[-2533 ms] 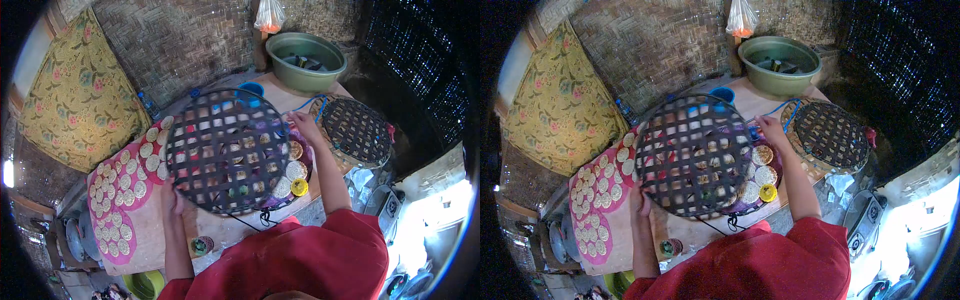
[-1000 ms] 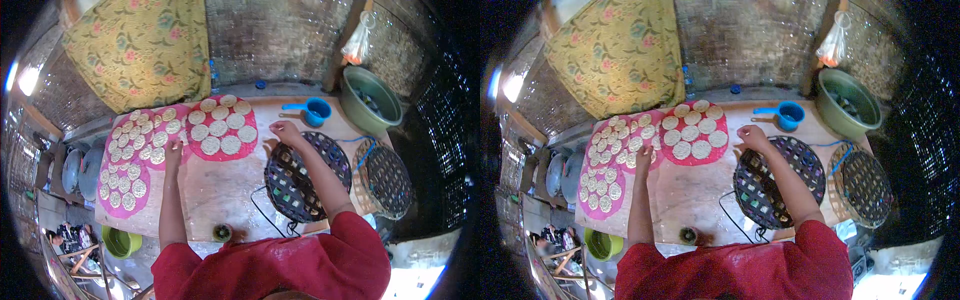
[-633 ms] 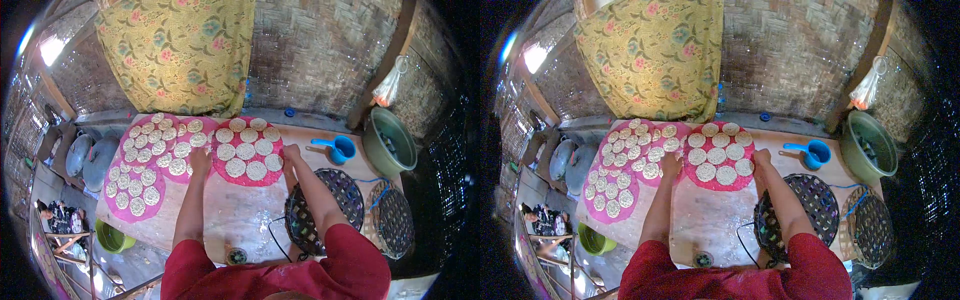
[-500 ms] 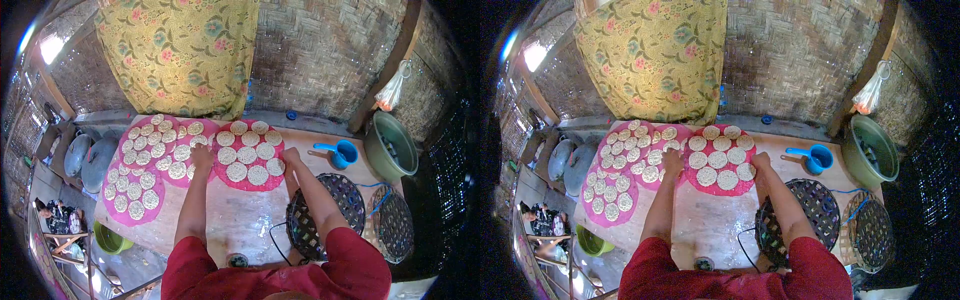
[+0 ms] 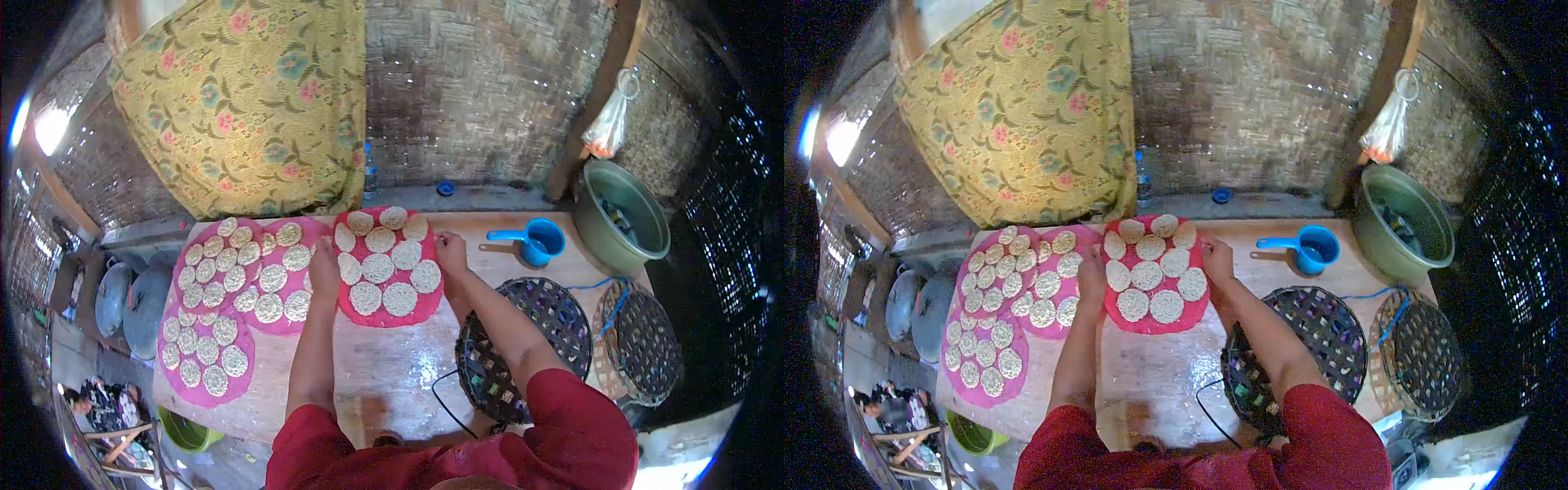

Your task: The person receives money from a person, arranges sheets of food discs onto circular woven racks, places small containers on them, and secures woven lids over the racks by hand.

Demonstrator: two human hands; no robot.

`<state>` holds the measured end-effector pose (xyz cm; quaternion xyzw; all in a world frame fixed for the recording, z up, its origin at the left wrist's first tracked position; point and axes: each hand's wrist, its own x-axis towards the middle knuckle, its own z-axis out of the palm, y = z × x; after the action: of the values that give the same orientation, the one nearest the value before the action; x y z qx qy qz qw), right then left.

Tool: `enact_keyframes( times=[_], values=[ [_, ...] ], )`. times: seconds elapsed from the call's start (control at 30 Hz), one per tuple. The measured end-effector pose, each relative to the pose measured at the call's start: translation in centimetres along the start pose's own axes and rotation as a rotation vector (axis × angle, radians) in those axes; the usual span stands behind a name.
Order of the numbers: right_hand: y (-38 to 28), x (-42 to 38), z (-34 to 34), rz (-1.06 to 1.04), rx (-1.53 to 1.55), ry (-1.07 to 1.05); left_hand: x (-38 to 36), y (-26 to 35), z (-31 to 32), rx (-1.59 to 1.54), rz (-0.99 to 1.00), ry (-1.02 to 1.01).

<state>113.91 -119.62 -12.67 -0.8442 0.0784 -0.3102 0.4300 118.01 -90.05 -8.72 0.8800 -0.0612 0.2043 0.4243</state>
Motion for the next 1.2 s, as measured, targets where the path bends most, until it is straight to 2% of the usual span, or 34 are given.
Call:
enact_keyframes(
  times=[0.1, 0.13, 0.17, 0.2, 0.27, 0.37, 0.43, 0.5, 0.63, 0.7, 0.77, 0.9, 0.97, 1.03, 1.07, 1.17, 1.2],
  values=[
    [-4.1, 0.2, -2.9, -0.061, 0.071, 0.006, 0.0, 3.0, -1.1, -0.027, 0.053, -0.049],
    [-5.2, 0.3, -4.5, -0.039, 0.056, 0.025, 0.0, 3.4, -0.9, -0.034, 0.177, 0.005],
    [-6.2, 0.2, -6.3, 0.007, 0.011, -0.030, -0.5, 4.8, -1.2, -0.046, 0.187, -0.031],
    [-7.0, -0.2, -8.6, 0.059, -0.033, -0.084, -1.1, 7.0, -2.0, -0.058, 0.225, -0.065],
    [-8.7, -1.3, -13.9, 0.094, -0.062, -0.056, -2.9, 11.3, -3.6, -0.104, 0.317, -0.114],
    [-8.9, -3.8, -21.0, 0.041, -0.068, -0.011, -5.7, 15.3, -3.2, -0.235, 0.337, -0.204],
    [-11.0, -6.6, -26.0, 0.093, -0.117, 0.001, -8.2, 17.7, -2.1, -0.243, 0.350, -0.250],
    [-10.8, -9.5, -30.2, 0.166, -0.206, 0.031, -10.5, 18.8, 0.2, -0.375, 0.321, -0.373],
    [-6.2, -16.7, -36.5, 0.246, -0.259, 0.159, -16.4, 20.7, 4.8, -0.421, 0.285, -0.497],
    [-4.8, -20.0, -38.0, 0.304, -0.267, 0.196, -19.1, 20.9, 6.5, -0.407, 0.213, -0.611],
    [-3.2, -22.9, -38.6, 0.430, -0.338, 0.260, -20.9, 19.9, 8.1, -0.366, 0.237, -0.665],
    [2.9, -27.4, -38.8, 0.522, -0.225, 0.257, -21.6, 19.3, 8.9, -0.278, 0.325, -0.743],
    [0.4, -27.6, -39.1, 0.628, -0.129, 0.238, -21.4, 19.7, 8.3, -0.261, 0.322, -0.775],
    [-1.9, -27.6, -39.6, 0.772, -0.257, 0.101, -20.9, 20.3, 7.6, -0.244, 0.302, -0.812],
    [-1.1, -28.4, -39.4, 0.599, -0.211, 0.151, -20.7, 20.4, 7.2, -0.236, 0.280, -0.871],
    [-3.2, -28.5, -39.9, 0.622, -0.203, 0.123, -21.1, 20.6, 5.1, -0.232, 0.355, -0.936],
    [-3.1, -28.9, -39.5, 0.421, -0.416, 0.251, -21.5, 19.8, 4.7, -0.170, 0.522, -0.824]
  ],
)
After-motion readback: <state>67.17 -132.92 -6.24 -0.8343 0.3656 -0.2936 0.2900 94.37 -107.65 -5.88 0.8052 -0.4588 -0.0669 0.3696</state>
